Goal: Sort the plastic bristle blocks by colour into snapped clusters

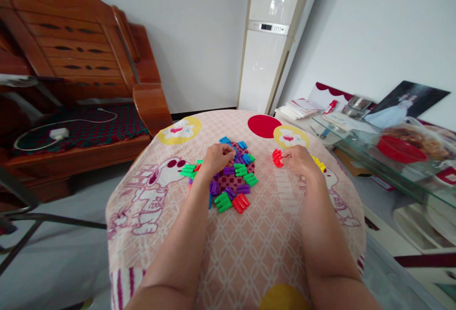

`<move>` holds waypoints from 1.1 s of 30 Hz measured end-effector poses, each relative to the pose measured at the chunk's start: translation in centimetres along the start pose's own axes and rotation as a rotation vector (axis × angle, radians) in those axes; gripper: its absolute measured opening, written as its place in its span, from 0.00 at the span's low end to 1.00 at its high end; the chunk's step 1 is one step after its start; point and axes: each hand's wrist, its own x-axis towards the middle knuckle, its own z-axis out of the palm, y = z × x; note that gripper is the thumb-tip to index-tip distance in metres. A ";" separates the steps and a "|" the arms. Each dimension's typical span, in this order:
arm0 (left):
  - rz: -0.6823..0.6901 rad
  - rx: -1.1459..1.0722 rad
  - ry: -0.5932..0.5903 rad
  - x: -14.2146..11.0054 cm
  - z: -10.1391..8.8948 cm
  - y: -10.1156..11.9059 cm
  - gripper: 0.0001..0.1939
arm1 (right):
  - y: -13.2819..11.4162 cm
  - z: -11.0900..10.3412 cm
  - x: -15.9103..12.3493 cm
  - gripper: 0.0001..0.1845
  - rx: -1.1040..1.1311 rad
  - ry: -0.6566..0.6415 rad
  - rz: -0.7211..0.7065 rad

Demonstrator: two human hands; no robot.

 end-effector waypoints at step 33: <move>0.006 -0.059 0.065 0.2 -2.2 -1.4 0.05 | -16.1 6.2 -5.0 0.10 -0.277 -0.513 -0.572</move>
